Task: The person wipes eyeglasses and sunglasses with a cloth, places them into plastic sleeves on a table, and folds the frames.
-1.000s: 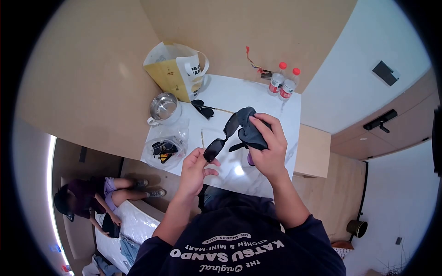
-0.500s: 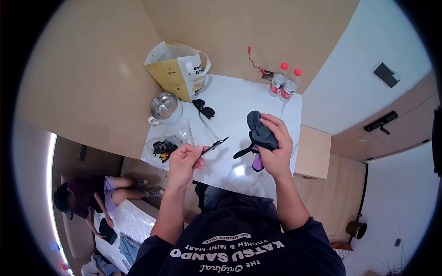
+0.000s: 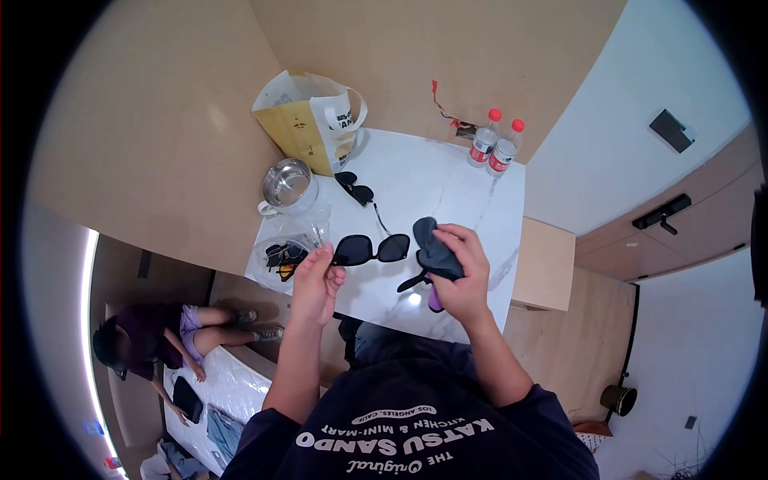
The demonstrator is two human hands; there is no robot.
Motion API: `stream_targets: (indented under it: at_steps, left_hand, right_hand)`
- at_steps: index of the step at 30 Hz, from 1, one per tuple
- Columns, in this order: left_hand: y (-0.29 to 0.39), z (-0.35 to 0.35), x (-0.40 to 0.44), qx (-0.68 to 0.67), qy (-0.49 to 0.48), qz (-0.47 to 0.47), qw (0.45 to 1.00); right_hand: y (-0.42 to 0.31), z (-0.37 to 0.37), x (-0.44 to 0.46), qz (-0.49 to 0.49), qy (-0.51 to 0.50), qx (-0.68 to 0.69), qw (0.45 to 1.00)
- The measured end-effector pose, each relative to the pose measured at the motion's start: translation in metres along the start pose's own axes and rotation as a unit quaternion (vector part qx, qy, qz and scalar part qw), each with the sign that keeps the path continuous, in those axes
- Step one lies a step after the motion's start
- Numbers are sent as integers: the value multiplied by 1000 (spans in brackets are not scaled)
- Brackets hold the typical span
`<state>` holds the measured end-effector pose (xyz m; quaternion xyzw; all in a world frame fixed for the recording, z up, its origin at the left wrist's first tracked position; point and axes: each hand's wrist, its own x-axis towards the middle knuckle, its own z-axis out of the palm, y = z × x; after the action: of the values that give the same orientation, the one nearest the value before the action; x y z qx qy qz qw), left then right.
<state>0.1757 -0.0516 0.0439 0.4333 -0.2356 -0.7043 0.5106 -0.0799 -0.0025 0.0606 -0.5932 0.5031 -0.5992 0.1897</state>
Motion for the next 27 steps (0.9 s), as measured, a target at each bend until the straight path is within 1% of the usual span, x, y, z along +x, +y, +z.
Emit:
stream_targets:
  at_steps: [2, 3, 5, 6, 10, 15, 18, 19, 20, 21, 22, 23, 24, 27]
  left_hand:
    - [-1, 0, 1, -64, 8, -32, 997]
    - [0, 3, -2, -60, 11, -50, 997]
    - [0, 16, -11, -52, 18, -86, 995]
    - [-3, 20, -12, -61, 15, -91, 994]
    - [-6, 24, -16, -86, -8, -97, 991]
    - [-6, 24, -18, -126, -36, -84, 988]
    - [-6, 23, -19, -160, -67, -90, 981]
    - [-6, 22, -19, -168, -63, -93, 979]
    - [-7, 19, -19, -177, -60, -96, 978]
    - [-9, 17, -18, -186, -56, -99, 976]
    - [-10, 14, -18, -188, -55, -104, 975]
    - [-11, 11, -18, -190, -54, -109, 974]
    - [-11, 10, -18, -192, -52, -114, 973]
    - [-8, 15, -20, -188, -55, -114, 974]
  right_hand:
    - [-4, 7, -7, -18, -12, -34, 999]
    - [-5, 11, -9, -49, -16, -55, 997]
    - [-2, 18, -13, -65, -19, -81, 994]
    - [-3, 19, -14, -70, -17, -93, 993]
    - [-3, 14, -9, -72, 57, -113, 989]
    - [-4, 11, -12, -80, 80, -99, 989]
    - [-9, 7, -13, 0, 88, -37, 995]
    - [5, 5, -14, -1, 87, -12, 996]
    - [8, 2, -15, 99, 90, 121, 984]
    - [9, -1, -17, 196, 90, 251, 944]
    - [11, -6, -19, 287, 89, 373, 878]
    - [8, -13, -18, 294, 53, 457, 838]
    - [13, -19, -20, 305, 11, 490, 816]
    - [10, -17, -18, 287, -15, 508, 812]
